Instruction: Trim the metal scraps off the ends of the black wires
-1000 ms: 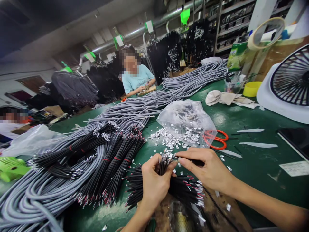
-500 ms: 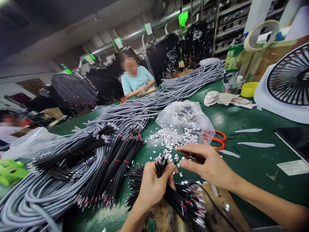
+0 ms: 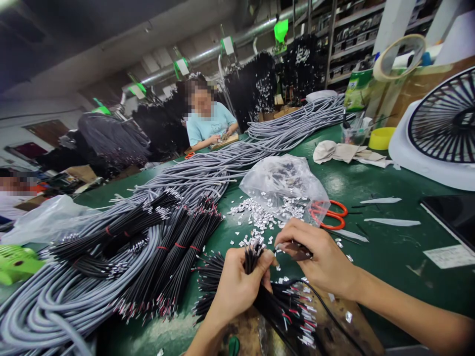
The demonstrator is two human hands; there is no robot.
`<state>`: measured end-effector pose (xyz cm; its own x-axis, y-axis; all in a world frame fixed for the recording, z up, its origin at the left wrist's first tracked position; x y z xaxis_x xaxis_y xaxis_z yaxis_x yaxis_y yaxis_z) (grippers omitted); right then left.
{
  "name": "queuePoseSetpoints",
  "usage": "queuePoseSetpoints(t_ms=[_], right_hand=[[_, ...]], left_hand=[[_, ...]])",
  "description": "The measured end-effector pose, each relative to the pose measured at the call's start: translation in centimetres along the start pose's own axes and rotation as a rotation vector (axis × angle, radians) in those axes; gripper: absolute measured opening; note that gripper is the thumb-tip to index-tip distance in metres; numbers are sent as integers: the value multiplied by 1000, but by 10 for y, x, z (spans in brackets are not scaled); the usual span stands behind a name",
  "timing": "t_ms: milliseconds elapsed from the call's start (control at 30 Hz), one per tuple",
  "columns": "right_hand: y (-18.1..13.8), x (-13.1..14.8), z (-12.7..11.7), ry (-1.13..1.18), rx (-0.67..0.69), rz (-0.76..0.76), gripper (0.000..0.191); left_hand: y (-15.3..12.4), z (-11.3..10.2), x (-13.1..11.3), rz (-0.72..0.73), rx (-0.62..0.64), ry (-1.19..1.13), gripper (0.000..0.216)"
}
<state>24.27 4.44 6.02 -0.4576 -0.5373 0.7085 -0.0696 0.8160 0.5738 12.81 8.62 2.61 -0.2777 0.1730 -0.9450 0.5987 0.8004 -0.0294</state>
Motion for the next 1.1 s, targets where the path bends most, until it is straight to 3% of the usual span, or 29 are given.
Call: queuePoseSetpoints(t_ms=[167,367,533,600,733,833,967,1033,1100], right_hand=[[-4,-6,9,-86,60,75,27],[-2,-8,10,-106,52,160,16],[3,-21,-24,-358,-179,221,8],[4,-25,-33,-399,-227,240,14],[6,-22,-19,-217,-79,210,20],[3,-13,3,-109,126,177,14],[-7,-10,29,-55,393,172,18],[-6,-12,25,-44,318,203,15],[-2,-16,10,-50,117,261,13]], left_hand=[[2,-1,-2,17,-23,56,34],[5,-5,-2,14,-147,-21,22],[5,-8,1,-18,-186,16,23],[6,-9,4,-36,-174,57,27],[10,-11,5,15,-194,86,21],[12,-13,7,6,-220,32,16],[10,-13,12,-72,-242,28,27],[9,-14,10,-66,-252,64,30],[7,-14,9,-53,-259,96,32]])
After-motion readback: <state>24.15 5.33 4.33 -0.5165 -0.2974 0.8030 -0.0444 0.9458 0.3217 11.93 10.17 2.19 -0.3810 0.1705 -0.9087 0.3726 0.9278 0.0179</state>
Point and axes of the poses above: each hand's wrist, its own y-axis towards the middle knuckle, its own z-axis out of the palm, x = y × z, the point moved 8 cm from there along y, towards the middle knuckle, and after that the axes turned 1 degree about z, right-handed, at the moved point
